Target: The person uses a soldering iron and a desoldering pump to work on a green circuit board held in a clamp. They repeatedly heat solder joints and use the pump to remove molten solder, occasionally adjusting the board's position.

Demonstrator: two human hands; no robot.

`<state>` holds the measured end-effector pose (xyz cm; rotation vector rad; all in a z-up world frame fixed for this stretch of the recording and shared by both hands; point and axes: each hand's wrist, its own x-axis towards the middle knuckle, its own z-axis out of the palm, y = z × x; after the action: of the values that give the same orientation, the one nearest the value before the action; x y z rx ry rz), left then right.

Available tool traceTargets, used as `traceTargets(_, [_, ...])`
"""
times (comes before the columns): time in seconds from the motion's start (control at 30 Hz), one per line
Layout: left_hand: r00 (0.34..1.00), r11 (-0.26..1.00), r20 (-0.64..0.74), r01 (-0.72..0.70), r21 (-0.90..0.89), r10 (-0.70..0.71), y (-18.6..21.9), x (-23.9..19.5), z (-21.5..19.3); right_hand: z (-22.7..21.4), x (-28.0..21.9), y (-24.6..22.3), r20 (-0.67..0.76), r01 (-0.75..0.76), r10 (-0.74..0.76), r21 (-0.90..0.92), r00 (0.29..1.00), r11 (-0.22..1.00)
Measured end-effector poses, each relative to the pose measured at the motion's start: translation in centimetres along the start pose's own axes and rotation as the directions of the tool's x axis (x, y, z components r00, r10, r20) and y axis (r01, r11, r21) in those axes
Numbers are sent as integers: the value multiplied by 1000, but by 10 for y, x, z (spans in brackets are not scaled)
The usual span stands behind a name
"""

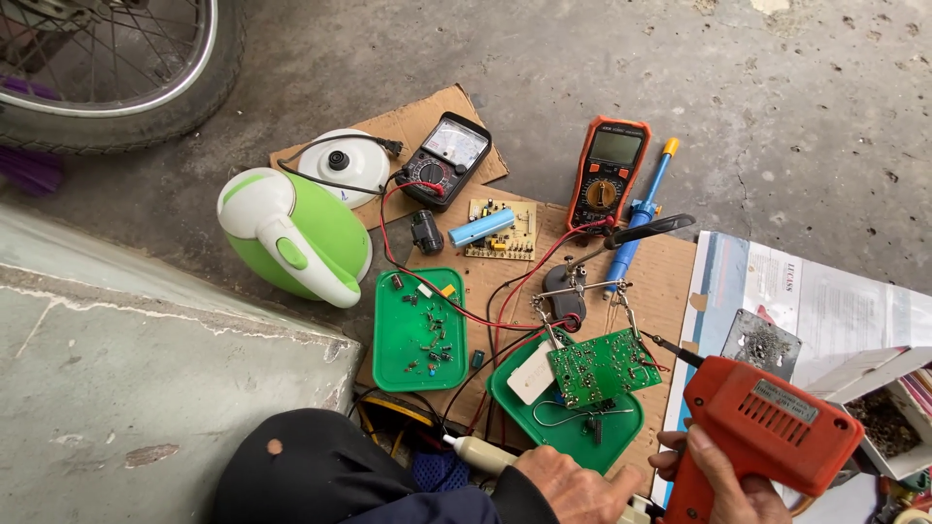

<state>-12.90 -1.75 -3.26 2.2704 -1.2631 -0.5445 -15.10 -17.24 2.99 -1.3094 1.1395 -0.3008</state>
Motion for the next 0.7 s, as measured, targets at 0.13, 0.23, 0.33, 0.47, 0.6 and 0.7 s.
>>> traceTargets(0.13, [966, 995, -241, -86, 43, 94, -1, -3, -3, -5, 12, 5, -9, 38, -37, 86, 999, 996])
traceTargets(0.23, [965, 993, -235, -108, 36, 114, -7, -3, -8, -16, 24, 6, 45, 75, -79, 79, 996, 994])
traceTargets(0.33, [994, 998, -107, -35, -53, 29, -12, -12, -37, -44, 60, 12, 141, 109, -114, 41, 983, 993])
traceTargets(0.47, [972, 992, -213, 80, -93, -98, -10, -20, -85, -94, 136, 32, 227, -145, 151, -44, 962, 988])
traceTargets(0.6, [833, 885, -305, 407, -226, -461, -11, -4, -134, -67, 73, 22, 118, 79, -71, -58, 990, 995])
traceTargets(0.7, [521, 540, -367, 228, -810, -770, -29, 0, -162, -24, 28, 11, 81, 68, -61, -83, 995, 994])
